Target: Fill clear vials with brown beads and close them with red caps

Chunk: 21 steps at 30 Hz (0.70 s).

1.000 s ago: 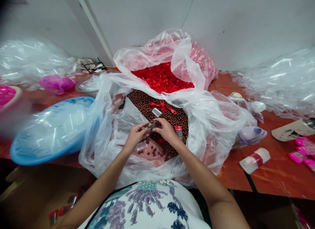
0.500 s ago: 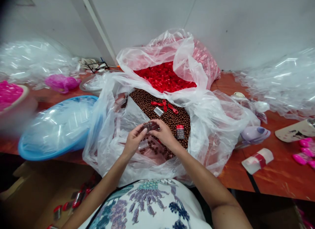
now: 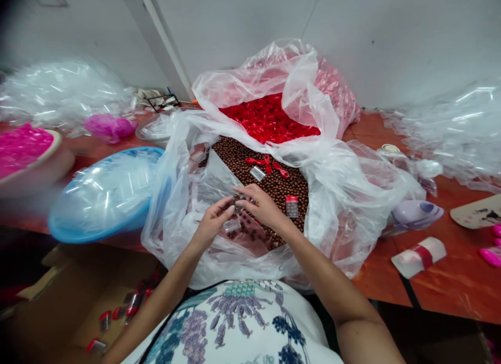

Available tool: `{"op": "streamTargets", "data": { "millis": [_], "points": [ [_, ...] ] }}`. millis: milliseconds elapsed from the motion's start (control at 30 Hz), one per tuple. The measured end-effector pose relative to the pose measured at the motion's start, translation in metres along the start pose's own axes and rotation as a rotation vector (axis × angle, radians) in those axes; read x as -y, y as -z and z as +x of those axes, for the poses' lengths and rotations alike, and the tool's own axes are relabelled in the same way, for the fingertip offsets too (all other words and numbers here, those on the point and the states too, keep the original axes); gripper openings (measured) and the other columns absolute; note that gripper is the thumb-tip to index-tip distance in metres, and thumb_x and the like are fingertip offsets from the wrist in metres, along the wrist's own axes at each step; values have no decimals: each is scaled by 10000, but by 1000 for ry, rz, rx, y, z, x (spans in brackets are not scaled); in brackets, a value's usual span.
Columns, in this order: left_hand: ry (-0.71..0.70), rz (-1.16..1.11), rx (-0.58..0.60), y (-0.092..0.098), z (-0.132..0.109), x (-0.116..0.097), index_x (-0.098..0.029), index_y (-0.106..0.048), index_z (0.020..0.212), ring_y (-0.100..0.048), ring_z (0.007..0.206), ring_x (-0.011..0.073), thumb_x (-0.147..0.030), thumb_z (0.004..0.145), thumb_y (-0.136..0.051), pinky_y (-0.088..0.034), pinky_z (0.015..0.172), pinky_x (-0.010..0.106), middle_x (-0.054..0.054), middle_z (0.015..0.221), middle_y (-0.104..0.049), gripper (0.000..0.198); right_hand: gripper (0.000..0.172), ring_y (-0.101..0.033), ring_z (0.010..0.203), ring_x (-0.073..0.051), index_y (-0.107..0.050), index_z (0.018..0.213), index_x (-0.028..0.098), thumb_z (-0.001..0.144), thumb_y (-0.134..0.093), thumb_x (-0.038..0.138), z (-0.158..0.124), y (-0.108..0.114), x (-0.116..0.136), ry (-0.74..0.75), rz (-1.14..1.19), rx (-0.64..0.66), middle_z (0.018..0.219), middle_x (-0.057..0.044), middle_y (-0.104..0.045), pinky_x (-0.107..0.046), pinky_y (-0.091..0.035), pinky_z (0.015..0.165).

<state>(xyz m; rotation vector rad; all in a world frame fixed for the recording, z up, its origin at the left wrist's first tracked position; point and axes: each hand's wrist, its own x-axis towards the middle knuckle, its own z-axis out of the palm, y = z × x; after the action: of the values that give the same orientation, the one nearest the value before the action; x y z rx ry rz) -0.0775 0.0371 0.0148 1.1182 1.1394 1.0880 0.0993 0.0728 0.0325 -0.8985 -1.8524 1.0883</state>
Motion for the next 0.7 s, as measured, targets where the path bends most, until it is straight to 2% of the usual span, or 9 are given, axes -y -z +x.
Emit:
{"op": "streamTargets", "data": {
  "millis": [100,233,367,467,567,700],
  "points": [
    [-14,3,33,1,0,2,-170,-652,1136,-603,1041,239,-366,770,-670,-492,872,340,95,1156,-657,416,194,-564,980,-162,-665,1036,233,858,-588,228,0,0,2,10,-32,-10,998,-34,-597,-320,-428,906],
    [7,-51,52,3,-1,7,-178,-654,1132,-620,978,219,-359,775,-669,-499,841,325,88,1122,-668,401,67,-583,873,-150,-665,862,201,831,-608,219,-3,-2,0,-37,-34,-30,888,-14,-617,-296,-444,830],
    [63,-176,77,3,-2,11,-179,-643,1142,-634,896,191,-359,774,-674,-522,764,302,85,1116,-661,411,150,-604,886,-157,-670,938,208,813,-594,241,-6,-4,-4,-180,105,-79,940,-16,-652,-297,-474,809],
    [109,-262,93,2,-2,12,-180,-633,1153,-643,866,175,-350,770,-681,-528,756,295,82,1094,-667,422,216,-619,805,-152,-662,980,213,783,-600,277,-6,-5,-5,-320,260,-101,962,-11,-662,-288,-512,719],
    [151,-298,84,2,-3,13,-184,-643,1130,-645,834,155,-343,753,-698,-530,753,282,70,1052,-680,412,223,-585,633,-123,-657,962,215,767,-620,318,-6,-4,-6,-361,283,-137,833,9,-656,-254,-492,593],
    [211,-343,100,3,-4,13,-184,-643,1117,-652,800,145,-317,741,-710,-532,740,272,70,1017,-689,405,214,-480,477,-96,-658,900,208,810,-579,385,-6,0,-9,-352,152,-162,639,38,-587,-222,-388,465]
  ]
}}
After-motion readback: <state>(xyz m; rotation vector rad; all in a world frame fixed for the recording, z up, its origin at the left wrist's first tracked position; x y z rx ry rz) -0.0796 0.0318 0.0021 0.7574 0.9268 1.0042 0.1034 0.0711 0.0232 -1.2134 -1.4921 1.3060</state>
